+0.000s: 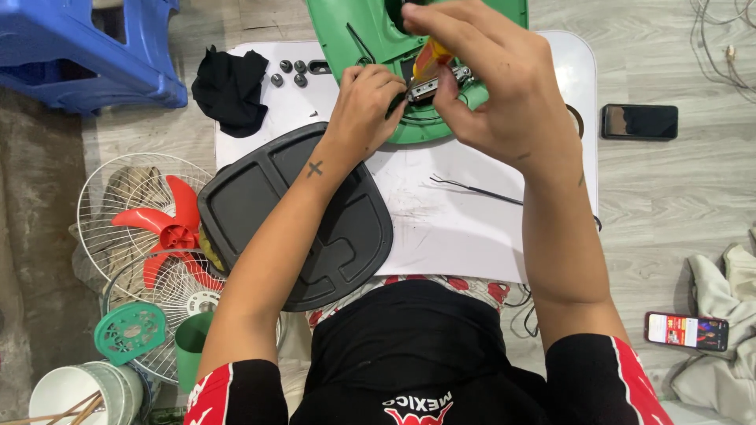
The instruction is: The person untangles a black power cord and then uses a screwdriver to tighten screws on the internal components of a green electronic device. They also connect wires to the device's terminals.
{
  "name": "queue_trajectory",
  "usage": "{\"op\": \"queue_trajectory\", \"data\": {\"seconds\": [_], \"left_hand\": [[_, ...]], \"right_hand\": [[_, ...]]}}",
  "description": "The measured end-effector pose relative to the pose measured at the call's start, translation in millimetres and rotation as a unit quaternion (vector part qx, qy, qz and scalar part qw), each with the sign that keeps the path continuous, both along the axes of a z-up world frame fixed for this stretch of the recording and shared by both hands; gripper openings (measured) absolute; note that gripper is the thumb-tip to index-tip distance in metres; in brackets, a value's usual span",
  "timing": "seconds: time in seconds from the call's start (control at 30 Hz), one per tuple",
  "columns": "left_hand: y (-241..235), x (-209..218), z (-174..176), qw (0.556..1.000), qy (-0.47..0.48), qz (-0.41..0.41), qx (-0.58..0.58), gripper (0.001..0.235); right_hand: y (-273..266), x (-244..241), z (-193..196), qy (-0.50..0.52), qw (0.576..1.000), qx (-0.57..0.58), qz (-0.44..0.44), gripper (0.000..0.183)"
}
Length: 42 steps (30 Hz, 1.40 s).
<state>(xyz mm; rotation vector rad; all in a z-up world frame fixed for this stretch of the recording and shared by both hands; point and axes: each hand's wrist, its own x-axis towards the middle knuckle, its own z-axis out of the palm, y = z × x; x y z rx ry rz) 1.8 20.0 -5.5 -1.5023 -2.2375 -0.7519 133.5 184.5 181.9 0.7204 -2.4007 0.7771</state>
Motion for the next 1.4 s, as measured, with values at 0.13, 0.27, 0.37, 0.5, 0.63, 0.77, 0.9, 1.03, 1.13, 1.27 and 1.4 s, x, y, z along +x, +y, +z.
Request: {"op": "queue_trajectory", "data": {"seconds": [0.13, 0.27, 0.37, 0.5, 0.63, 0.77, 0.9, 1.03, 1.13, 1.27, 1.4], "left_hand": [[-4, 2, 11, 1.000, -0.011, -0.021, 0.010, 0.013], [-1, 0, 6, 1.000, -0.001, -0.009, 0.010, 0.016], [1, 0, 3, 1.000, 0.007, 0.002, 0.001, 0.013], [-1, 1, 5, 1.000, 0.012, 0.002, -0.016, 0.025], [0, 2, 8, 1.000, 0.015, 0.001, -0.002, 0.016], [1, 0, 4, 1.000, 0.020, 0.006, -0.002, 0.014], [0, 2, 5, 0.999, 0.030, 0.013, -0.024, 0.015], [3, 0, 0, 0.999, 0.035, 0.021, -0.018, 0.015], [2, 2, 4, 0.999, 0.035, 0.020, -0.019, 0.015], [2, 4, 8, 0.999, 0.029, 0.013, -0.001, 0.015], [3, 2, 3, 0.999, 0.035, 0.023, -0.006, 0.015]], "right_hand": [[4, -3, -8, 0.022, 0.999, -0.026, -0.039, 0.034], [4, 2, 4, 0.004, 1.000, -0.013, 0.011, 0.044], [-4, 1, 4, 0.006, 1.000, -0.020, 0.015, 0.058], [-4, -4, -3, 0.010, 1.000, -0.021, -0.013, 0.044], [-2, 0, 0, 0.022, 0.999, -0.002, -0.031, 0.043], [-7, 0, 3, 0.044, 0.998, -0.003, -0.051, 0.042], [-4, -1, -2, 0.053, 0.996, -0.038, -0.052, 0.029], [-6, 2, 6, 0.023, 0.998, 0.000, -0.054, 0.041], [-6, -1, 1, 0.032, 0.997, -0.010, -0.064, 0.041], [0, -3, -9, 0.032, 0.996, -0.027, -0.076, 0.044], [-5, 0, 6, 0.013, 0.999, -0.008, -0.048, 0.046]]}}
